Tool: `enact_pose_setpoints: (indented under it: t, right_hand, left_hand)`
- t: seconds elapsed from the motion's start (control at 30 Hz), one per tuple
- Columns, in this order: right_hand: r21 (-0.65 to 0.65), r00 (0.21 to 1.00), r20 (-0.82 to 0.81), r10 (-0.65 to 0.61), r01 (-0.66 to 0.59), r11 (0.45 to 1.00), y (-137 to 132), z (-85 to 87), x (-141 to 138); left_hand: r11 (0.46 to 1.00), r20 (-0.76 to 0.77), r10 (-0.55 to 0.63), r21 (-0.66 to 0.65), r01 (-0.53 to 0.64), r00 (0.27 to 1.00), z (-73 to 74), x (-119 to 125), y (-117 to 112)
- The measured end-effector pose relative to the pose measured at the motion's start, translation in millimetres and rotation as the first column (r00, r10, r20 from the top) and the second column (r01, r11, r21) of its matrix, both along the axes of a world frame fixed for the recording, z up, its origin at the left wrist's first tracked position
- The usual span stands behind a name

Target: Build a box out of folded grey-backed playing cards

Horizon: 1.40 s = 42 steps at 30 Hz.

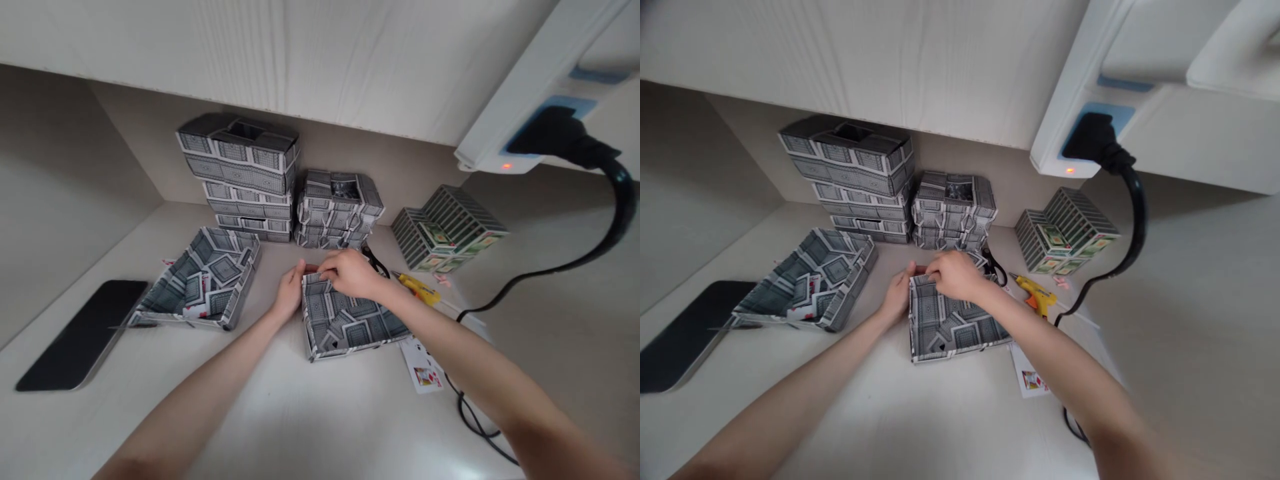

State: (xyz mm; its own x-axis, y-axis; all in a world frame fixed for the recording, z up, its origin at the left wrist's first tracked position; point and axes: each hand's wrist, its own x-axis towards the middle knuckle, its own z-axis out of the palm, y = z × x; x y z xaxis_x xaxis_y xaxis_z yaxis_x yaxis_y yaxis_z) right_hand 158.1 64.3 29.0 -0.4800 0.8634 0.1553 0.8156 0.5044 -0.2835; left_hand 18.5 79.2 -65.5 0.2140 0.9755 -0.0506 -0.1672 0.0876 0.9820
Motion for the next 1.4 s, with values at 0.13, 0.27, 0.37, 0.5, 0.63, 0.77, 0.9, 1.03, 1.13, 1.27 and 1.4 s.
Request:
enact_pose_setpoints:
  t: [0.13, 0.27, 0.37, 0.5, 0.63, 0.77, 0.9, 1.03, 1.13, 1.27, 1.4]
  right_hand:
    - [0.023, 0.998, -0.068, -0.009, 0.011, 1.000, -1, -6.9, 1]
    - [0.036, 0.992, -0.126, 0.012, -0.008, 0.999, 0, -11.1, 2]
    - [0.040, 0.988, -0.155, 0.018, -0.012, 0.999, 0, -13.3, 2]
    - [0.046, 0.980, -0.199, 0.030, -0.021, 0.999, 1, -15.5, 2]
    - [0.053, 0.976, -0.216, 0.025, -0.014, 0.999, 2, -16.8, 1]
    - [0.039, 0.972, -0.235, 0.021, -0.012, 0.999, 0, -17.1, 1]
    - [0.025, 0.968, -0.252, 0.008, -0.002, 1.000, -2, -16.4, 2]
    - [0.011, 0.965, -0.261, -0.008, 0.011, 1.000, -3, -15.9, 4]
    - [0.009, 0.961, -0.277, -0.020, 0.023, 1.000, -4, -16.1, 4]
    - [0.009, 0.944, -0.328, -0.045, 0.051, 0.999, -7, -17.2, 1]
    - [0.021, 0.927, -0.369, -0.066, 0.079, 0.997, -10, -20.5, -1]
  left_hand:
    - [1.000, 0.002, -0.010, 0.002, 0.010, 1.000, 0.3, 1, 0]
    - [1.000, 0.002, -0.004, 0.000, 0.004, 1.000, 2.3, 1, -1]
    - [1.000, -0.007, 0.006, 0.002, -0.006, 1.000, 4.1, 2, -1]
    - [1.000, 0.001, 0.001, 0.005, -0.001, 1.000, 7.0, 2, -2]
    - [1.000, 0.006, 0.002, 0.014, -0.002, 1.000, 10.0, 2, -3]
    - [0.999, 0.015, -0.026, 0.020, 0.025, 1.000, 9.0, 2, -3]
    - [1.000, 0.009, -0.020, 0.023, 0.020, 1.000, 5.6, 2, -2]
    - [1.000, -0.008, -0.007, 0.025, 0.007, 1.000, 5.1, 3, -2]
    - [0.999, -0.015, -0.015, 0.030, 0.016, 1.000, 5.5, 3, -2]
    - [0.999, -0.011, -0.036, 0.040, 0.036, 0.999, 4.5, 2, -2]
    - [0.998, -0.001, -0.032, 0.054, 0.032, 0.999, 2.5, 2, -1]
